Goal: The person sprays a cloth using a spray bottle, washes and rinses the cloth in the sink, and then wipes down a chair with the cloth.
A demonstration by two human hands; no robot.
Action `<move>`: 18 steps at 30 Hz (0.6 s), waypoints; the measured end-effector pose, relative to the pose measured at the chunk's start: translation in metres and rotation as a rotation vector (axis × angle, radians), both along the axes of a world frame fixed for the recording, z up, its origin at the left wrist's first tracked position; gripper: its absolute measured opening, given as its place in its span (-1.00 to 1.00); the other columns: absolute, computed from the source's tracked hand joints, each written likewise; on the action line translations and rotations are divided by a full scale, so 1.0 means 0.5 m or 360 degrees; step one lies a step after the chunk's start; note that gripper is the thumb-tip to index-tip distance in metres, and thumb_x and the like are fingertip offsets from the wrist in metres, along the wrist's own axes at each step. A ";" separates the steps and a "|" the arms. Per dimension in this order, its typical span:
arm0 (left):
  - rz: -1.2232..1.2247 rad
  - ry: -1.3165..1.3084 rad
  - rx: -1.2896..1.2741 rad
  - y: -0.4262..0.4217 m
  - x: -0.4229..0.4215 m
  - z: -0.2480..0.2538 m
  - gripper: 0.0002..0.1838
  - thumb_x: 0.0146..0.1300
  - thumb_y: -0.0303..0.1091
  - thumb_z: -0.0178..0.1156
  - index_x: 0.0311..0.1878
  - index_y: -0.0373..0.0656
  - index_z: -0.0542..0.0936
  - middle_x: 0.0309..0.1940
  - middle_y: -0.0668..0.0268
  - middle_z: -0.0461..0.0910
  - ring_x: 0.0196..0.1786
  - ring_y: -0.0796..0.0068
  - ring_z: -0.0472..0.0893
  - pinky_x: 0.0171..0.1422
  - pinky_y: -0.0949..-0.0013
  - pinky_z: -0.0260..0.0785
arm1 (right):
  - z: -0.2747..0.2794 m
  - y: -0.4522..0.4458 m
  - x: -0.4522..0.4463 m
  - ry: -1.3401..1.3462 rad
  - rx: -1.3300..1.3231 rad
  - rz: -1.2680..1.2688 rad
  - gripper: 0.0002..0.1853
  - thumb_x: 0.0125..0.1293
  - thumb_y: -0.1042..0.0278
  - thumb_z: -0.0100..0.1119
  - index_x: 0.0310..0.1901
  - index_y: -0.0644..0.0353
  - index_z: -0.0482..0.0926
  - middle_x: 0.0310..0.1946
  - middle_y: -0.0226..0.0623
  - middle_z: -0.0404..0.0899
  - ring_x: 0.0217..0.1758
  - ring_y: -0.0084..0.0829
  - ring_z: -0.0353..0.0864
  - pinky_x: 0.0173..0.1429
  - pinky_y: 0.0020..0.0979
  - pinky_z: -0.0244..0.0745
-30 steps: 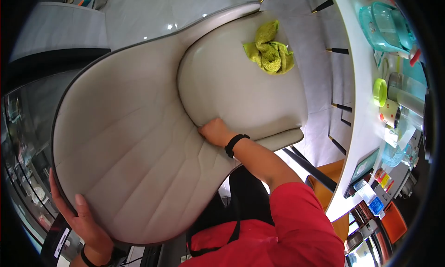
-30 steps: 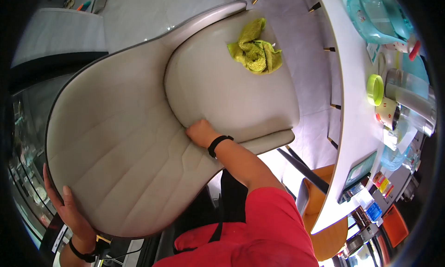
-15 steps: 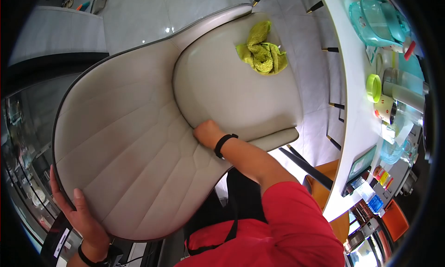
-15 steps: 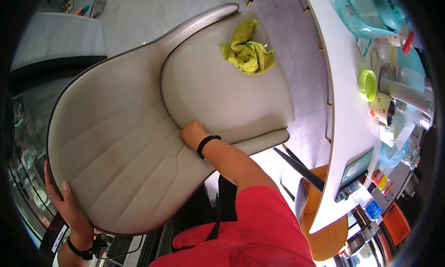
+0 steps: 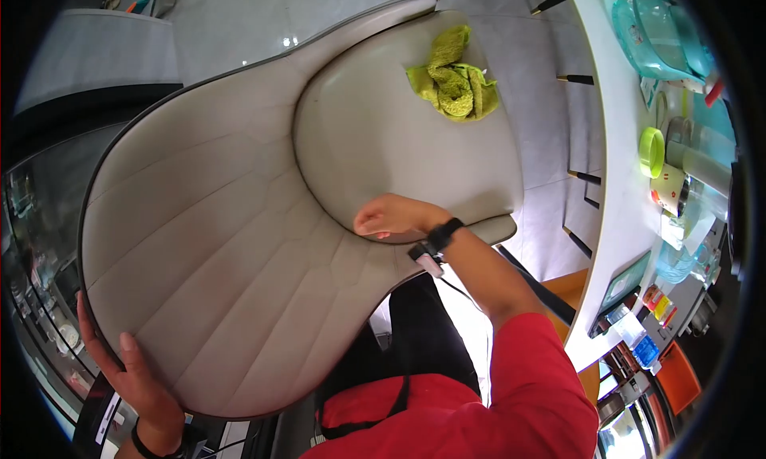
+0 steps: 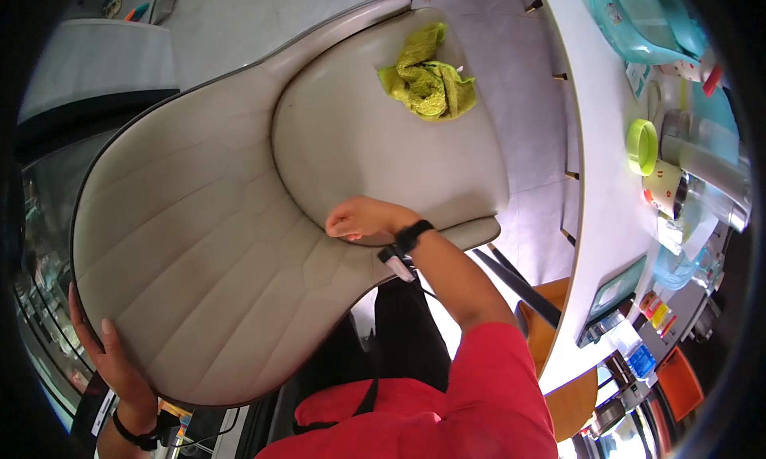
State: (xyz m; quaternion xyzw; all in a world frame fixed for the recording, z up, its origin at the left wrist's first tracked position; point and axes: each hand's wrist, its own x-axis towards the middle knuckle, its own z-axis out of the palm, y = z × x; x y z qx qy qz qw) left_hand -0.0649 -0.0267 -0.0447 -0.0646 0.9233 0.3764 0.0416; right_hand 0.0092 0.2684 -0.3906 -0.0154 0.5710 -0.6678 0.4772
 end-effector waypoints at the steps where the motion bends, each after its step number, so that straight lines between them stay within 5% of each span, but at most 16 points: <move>1: -0.0012 0.0009 -0.0018 -0.004 0.000 0.000 -0.33 0.43 -0.17 -0.01 0.53 -0.14 0.07 0.46 0.12 0.15 0.44 0.26 0.24 0.51 0.22 0.03 | 0.015 0.036 0.012 -0.0226 -0.0109 -0.0184 -0.76 0.35 0.19 0.21 -0.18 0.20 0.67 -0.32 -0.39 0.66 -0.30 -0.57 0.59 -0.13 -0.46 0.52; 8: 0.0123 -0.0057 0.0043 -0.016 0.002 0.000 -0.32 0.44 -0.13 0.00 0.53 -0.09 0.06 0.46 0.12 0.13 0.45 0.22 0.23 0.50 0.17 0.07 | 0.146 0.265 0.117 -0.0407 0.0058 -0.0803 -0.77 0.37 0.31 0.15 -0.02 0.18 0.64 -0.13 -0.34 0.68 -0.07 -0.57 0.61 0.04 -0.46 0.54; 10: 0.0133 -0.0073 0.0130 -0.014 0.003 -0.002 -0.33 0.45 -0.12 -0.01 0.53 -0.09 0.08 0.47 0.13 0.12 0.44 0.20 0.24 0.50 0.17 0.07 | 0.172 0.318 0.146 -0.0392 0.0391 -0.1080 -0.69 0.33 0.38 0.13 0.09 0.21 0.58 -0.03 -0.24 0.66 -0.01 -0.45 0.63 0.12 -0.39 0.54; 12: 0.0065 -0.0028 -0.0110 -0.028 -0.002 -0.002 -0.35 0.46 -0.10 -0.04 0.53 -0.08 0.09 0.48 0.14 0.11 0.45 0.20 0.23 0.50 0.16 0.06 | 0.064 0.369 0.244 0.0497 0.1742 -0.1148 -0.61 0.31 0.43 0.10 0.18 0.24 0.52 0.02 -0.15 0.64 0.01 -0.34 0.64 0.15 -0.36 0.52; 13: 0.0046 -0.0028 -0.0184 -0.041 -0.004 -0.003 -0.35 0.46 -0.08 -0.06 0.53 -0.07 0.09 0.49 0.15 0.10 0.47 0.19 0.20 0.51 0.14 0.04 | 0.061 0.382 0.255 0.0492 0.1763 -0.1155 -0.61 0.31 0.43 0.10 0.18 0.24 0.52 0.02 -0.15 0.64 0.01 -0.34 0.64 0.15 -0.36 0.52; 15: 0.0054 -0.0040 -0.0221 -0.020 -0.006 0.000 -0.35 0.46 -0.06 -0.07 0.53 -0.07 0.10 0.50 0.16 0.10 0.48 0.19 0.18 0.51 0.13 0.04 | 0.062 0.411 0.260 0.0912 0.2528 -0.1011 -0.59 0.30 0.40 0.12 0.17 0.28 0.49 0.02 -0.08 0.61 0.01 -0.25 0.63 0.15 -0.33 0.50; 18: -0.0027 -0.0011 -0.0467 -0.015 -0.010 0.005 -0.35 0.45 -0.01 -0.08 0.52 -0.06 0.14 0.51 0.19 0.10 0.49 0.20 0.16 0.52 0.12 0.01 | 0.068 0.418 0.248 0.0383 0.2035 -0.1612 -0.69 0.28 0.35 0.14 0.02 0.29 0.54 -0.11 -0.11 0.65 -0.09 -0.25 0.65 0.06 -0.34 0.53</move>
